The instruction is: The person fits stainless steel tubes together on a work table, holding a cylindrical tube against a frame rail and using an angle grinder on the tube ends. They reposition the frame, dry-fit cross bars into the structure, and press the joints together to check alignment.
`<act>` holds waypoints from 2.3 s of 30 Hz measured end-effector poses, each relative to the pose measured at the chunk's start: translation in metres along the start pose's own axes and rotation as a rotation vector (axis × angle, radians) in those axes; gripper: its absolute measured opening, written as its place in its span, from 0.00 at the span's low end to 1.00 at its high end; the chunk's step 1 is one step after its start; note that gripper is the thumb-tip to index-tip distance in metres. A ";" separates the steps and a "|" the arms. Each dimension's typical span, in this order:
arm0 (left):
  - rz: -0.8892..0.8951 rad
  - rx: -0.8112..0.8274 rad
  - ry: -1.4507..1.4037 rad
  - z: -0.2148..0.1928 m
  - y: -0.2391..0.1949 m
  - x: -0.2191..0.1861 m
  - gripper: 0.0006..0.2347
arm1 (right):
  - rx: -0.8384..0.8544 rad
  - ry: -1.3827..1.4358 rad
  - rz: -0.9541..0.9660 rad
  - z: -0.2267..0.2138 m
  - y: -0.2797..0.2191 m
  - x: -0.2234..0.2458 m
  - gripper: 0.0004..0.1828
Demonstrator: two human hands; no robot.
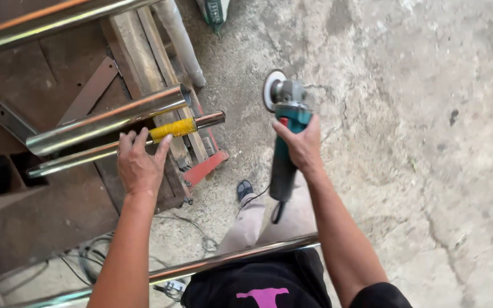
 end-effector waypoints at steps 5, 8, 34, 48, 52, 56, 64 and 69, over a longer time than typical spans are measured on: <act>-0.006 0.051 -0.025 -0.005 0.002 -0.003 0.28 | -0.024 0.269 0.189 0.044 -0.047 0.037 0.40; -0.008 0.082 -0.017 -0.001 0.002 0.004 0.26 | 0.021 0.482 0.297 0.048 -0.058 0.044 0.39; -0.026 0.077 -0.065 0.011 0.008 0.013 0.25 | 0.098 0.651 0.362 0.063 -0.058 0.039 0.32; -0.028 0.087 -0.065 0.010 0.008 0.009 0.25 | 0.108 0.642 0.357 0.063 -0.056 0.035 0.33; -0.024 0.076 -0.059 0.010 0.008 0.010 0.25 | 0.120 0.629 0.353 0.064 -0.054 0.037 0.32; -0.019 0.075 -0.065 0.008 0.005 0.008 0.25 | 0.129 0.615 0.358 0.064 -0.054 0.035 0.33; -0.010 0.069 -0.062 0.013 0.008 0.009 0.25 | 0.122 0.600 0.357 0.063 -0.053 0.038 0.33; -0.008 0.064 -0.070 0.008 0.008 0.005 0.25 | 0.113 0.590 0.363 0.062 -0.052 0.044 0.34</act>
Point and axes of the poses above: each hand's wrist, its own y-axis towards the middle knuckle, its own z-axis out of the palm, x = y × z, the point moved 7 cm from there along y, towards the middle knuckle, and after that the axes turned 15 degrees about -z, right-handed, at the moved point
